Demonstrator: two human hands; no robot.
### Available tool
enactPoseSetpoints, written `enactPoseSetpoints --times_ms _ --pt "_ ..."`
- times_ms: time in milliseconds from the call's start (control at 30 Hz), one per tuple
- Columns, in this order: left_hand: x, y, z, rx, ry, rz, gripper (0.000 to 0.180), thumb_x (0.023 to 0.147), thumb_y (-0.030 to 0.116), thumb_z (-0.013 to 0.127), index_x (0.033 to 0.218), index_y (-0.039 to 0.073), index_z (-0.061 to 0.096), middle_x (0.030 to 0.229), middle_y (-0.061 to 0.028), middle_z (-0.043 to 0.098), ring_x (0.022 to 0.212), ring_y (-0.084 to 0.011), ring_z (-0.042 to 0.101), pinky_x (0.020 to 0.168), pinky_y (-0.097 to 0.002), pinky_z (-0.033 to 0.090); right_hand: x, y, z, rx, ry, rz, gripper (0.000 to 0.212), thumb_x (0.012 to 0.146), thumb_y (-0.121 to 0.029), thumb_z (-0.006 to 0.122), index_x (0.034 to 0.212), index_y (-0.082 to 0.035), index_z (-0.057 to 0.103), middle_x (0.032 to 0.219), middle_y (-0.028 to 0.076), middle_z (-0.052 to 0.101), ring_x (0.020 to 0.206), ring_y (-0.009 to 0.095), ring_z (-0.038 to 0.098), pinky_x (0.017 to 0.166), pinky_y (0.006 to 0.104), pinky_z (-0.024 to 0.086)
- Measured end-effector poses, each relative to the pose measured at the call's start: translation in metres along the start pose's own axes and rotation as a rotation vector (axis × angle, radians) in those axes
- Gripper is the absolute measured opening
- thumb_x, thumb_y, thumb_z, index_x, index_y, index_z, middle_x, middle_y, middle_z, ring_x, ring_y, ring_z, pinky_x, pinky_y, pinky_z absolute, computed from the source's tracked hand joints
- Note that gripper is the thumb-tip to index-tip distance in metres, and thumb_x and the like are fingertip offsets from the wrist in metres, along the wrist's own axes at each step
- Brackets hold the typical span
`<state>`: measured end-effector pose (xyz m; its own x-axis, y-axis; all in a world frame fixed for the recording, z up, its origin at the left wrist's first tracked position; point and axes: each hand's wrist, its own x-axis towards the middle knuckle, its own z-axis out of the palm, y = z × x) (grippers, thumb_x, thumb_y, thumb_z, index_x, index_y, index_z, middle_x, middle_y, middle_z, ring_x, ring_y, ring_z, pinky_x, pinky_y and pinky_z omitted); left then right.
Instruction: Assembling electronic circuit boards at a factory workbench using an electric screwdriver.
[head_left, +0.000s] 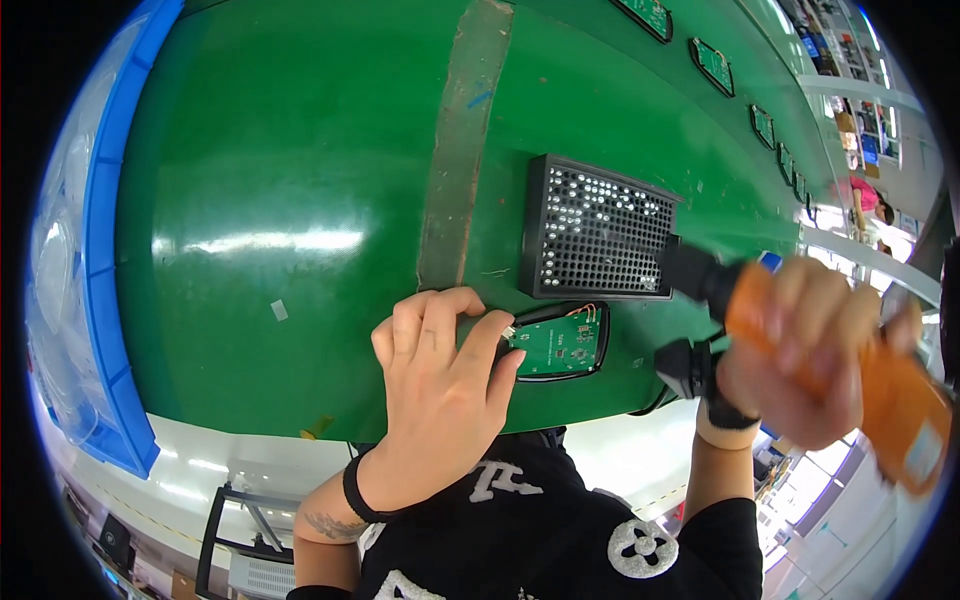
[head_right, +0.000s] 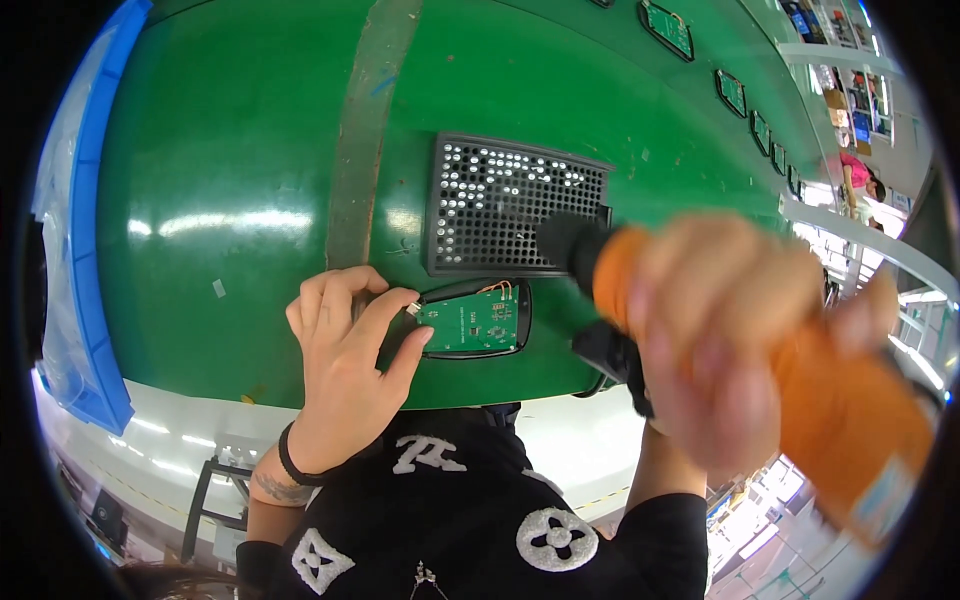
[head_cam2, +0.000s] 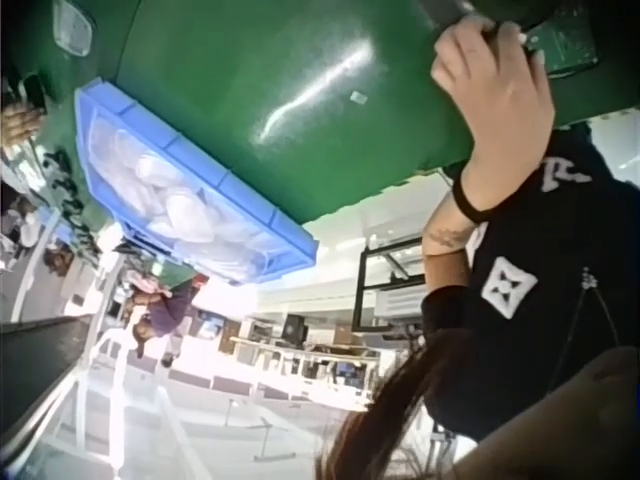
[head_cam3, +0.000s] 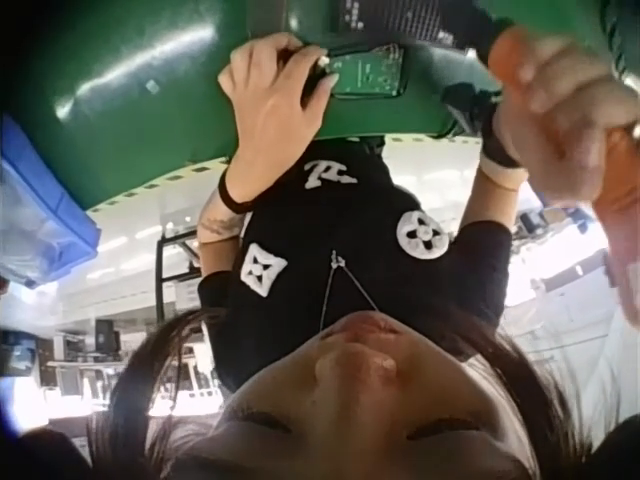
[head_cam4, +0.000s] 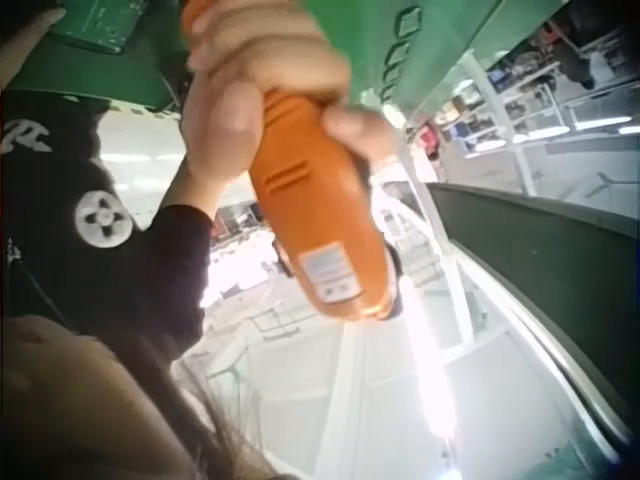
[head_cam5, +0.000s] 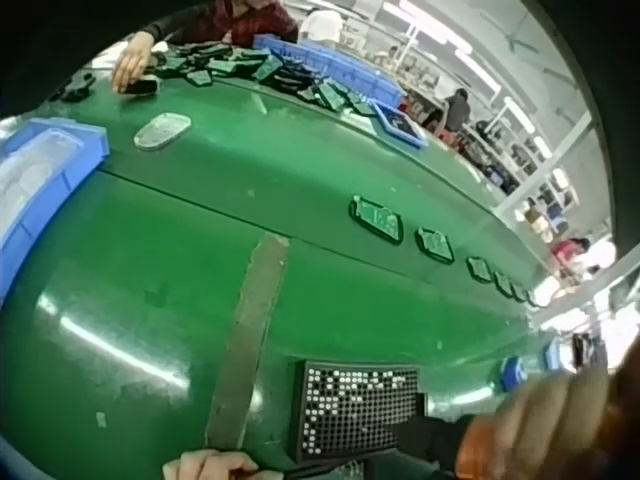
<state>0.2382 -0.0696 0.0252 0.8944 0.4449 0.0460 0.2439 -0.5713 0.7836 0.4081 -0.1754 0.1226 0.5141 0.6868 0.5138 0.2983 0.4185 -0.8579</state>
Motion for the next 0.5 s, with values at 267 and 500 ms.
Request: enactPoseSetpoints --times_ms 267,500 --pt "-0.003 -0.005 0.001 -0.005 0.021 -0.001 0.033 0.062 0.004 0.071 0.093 0.007 0.060 0.097 -0.0055 0.047 0.093 -0.0255 0.044 0.078 -0.0369 0.029 -0.034 0.010 0.047 0.214 -0.165 -0.144 0.040 0.066 0.002 0.061 0.096 -0.004 0.036 0.053 0.004 0.053 0.036 0.014 0.049 0.036 0.0245 0.046" --pt "-0.004 -0.007 0.002 -0.022 0.031 0.006 0.034 0.061 0.005 0.072 0.093 0.007 0.060 0.097 -0.0055 0.048 0.093 -0.0260 0.045 0.078 -0.0372 0.029 -0.035 0.014 0.049 0.200 -0.209 -0.058 0.039 0.065 0.002 0.060 0.095 -0.004 0.035 0.052 0.005 0.053 0.035 0.014 0.049 0.035 0.0254 0.047"
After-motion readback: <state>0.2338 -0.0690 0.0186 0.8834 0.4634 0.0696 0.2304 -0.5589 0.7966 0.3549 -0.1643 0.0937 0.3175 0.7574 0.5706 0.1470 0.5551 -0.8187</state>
